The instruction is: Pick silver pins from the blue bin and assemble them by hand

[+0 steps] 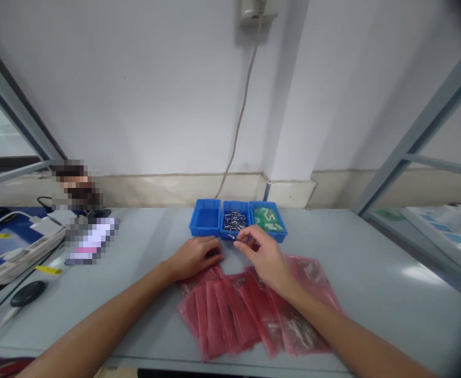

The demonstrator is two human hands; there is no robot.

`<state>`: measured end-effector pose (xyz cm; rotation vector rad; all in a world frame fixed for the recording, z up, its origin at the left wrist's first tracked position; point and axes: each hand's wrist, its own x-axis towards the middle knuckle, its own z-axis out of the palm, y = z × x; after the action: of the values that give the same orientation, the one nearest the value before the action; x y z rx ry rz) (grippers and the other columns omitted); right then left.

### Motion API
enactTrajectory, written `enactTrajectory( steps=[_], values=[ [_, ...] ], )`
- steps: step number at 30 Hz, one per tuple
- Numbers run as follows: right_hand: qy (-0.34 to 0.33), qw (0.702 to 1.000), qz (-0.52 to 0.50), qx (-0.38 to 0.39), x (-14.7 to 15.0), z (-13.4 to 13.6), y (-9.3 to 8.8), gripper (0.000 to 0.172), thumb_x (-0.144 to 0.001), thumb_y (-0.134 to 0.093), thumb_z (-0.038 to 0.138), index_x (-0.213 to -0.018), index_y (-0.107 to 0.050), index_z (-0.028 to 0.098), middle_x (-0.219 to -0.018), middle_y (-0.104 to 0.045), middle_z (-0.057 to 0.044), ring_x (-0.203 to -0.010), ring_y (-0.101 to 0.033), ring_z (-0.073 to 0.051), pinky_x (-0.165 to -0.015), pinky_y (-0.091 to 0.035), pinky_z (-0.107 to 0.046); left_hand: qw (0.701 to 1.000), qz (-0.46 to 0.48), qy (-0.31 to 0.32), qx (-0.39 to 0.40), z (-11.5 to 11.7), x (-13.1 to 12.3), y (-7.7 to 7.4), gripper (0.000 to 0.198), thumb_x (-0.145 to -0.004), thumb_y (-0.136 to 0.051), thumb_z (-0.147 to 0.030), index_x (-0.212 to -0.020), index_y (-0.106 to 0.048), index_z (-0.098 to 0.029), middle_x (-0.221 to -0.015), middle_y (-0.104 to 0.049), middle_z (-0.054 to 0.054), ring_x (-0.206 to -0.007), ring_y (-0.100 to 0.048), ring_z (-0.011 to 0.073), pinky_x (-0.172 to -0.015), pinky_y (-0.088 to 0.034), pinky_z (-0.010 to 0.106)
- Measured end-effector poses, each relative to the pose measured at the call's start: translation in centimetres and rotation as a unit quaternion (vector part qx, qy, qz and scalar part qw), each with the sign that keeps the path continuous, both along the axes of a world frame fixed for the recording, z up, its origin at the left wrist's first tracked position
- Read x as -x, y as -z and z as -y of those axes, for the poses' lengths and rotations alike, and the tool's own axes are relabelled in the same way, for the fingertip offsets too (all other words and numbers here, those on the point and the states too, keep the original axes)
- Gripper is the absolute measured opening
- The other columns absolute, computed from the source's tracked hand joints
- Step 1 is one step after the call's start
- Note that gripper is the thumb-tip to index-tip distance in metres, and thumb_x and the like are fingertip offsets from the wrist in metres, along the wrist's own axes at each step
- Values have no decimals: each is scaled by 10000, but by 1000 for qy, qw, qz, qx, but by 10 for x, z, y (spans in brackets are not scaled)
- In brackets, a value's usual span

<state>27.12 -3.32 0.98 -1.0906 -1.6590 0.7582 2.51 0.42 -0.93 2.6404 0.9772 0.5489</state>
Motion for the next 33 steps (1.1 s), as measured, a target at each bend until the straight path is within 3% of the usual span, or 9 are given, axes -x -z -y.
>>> enactTrajectory(
  steps=[7,10,13,16,19,22,25,28,33],
  values=[
    [-44,966,-171,187,2,-4,-1,408,-954,-699,605,-863,-634,212,-720,-578,44,-479,-462,-94,-435,-363,-223,999,-15,15,-34,0,1,-1,203,-1116,-570,-380,-1044,-662,-214,-1024,-692,31,-892,-662,185,-784,-476,296],
    [-21,954,-227,195,3,-8,-2,471,-906,-739,653,-888,-684,185,-699,-591,39,-447,-445,-76,-397,-332,-204,998,-34,13,-56,0,3,-3,246,-1112,-570,-434,-1059,-658,-210,-1033,-688,41,-917,-671,200,-804,-487,309],
    [-1,954,-243,178,4,-10,-2,552,-933,-674,700,-1080,-732,171,-768,-660,6,-449,-483,-87,-402,-379,-218,995,-65,11,-81,0,7,-6,311,-1092,-584,-511,-1069,-634,-204,-1041,-679,54,-939,-676,223,-811,-488,322],
    [-4,976,-169,139,3,-8,1,514,-1017,-563,672,-1150,-717,199,-801,-679,2,-463,-515,-113,-433,-408,-249,991,-88,12,-97,1,10,-7,381,-1056,-612,-584,-1068,-616,-204,-1038,-672,60,-929,-676,240,-792,-483,329],
    [-23,998,-14,59,1,-4,4,351,-1086,-540,518,-1010,-725,230,-815,-678,3,-613,-599,-158,-574,-469,-282,991,-88,11,-100,2,11,-7,396,-1047,-622,-599,-1058,-604,-203,-1018,-670,57,-912,-674,242,-774,-478,329],
    [-75,985,153,-28,0,1,6,206,-1097,-579,339,-1018,-744,244,-997,-701,-30,-923,-661,-218,-843,-515,-347,993,-81,5,-90,2,9,-5,316,-1095,-578,-515,-1034,-593,-205,-980,-671,42,-888,-669,229,-759,-469,319],
    [-117,955,264,-67,0,4,9,119,-1074,-625,245,-1111,-738,248,-1127,-672,-54,-1087,-623,-253,-992,-488,-408,994,-77,12,-79,2,5,-3,258,-1130,-537,-434,-1033,-598,-202,-999,-680,35,-894,-673,213,-763,-474,304],
    [-122,942,304,-70,0,3,11,95,-1073,-628,226,-1098,-718,238,-1124,-659,-57,-1092,-606,-259,-1005,-488,-423,994,-68,29,-85,0,1,-1,231,-1137,-530,-398,-1069,-616,-194,-1045,-683,43,-931,-678,212,-801,-496,307],
    [-113,947,292,-68,0,2,12,99,-1068,-610,172,-1049,-688,230,-1121,-663,-53,-1081,-607,-253,-982,-499,-404,995,-32,49,-77,-2,-1,1,217,-1136,-534,-378,-1126,-653,-196,-1095,-681,54,-983,-682,204,-865,-519,315]
  ],
)
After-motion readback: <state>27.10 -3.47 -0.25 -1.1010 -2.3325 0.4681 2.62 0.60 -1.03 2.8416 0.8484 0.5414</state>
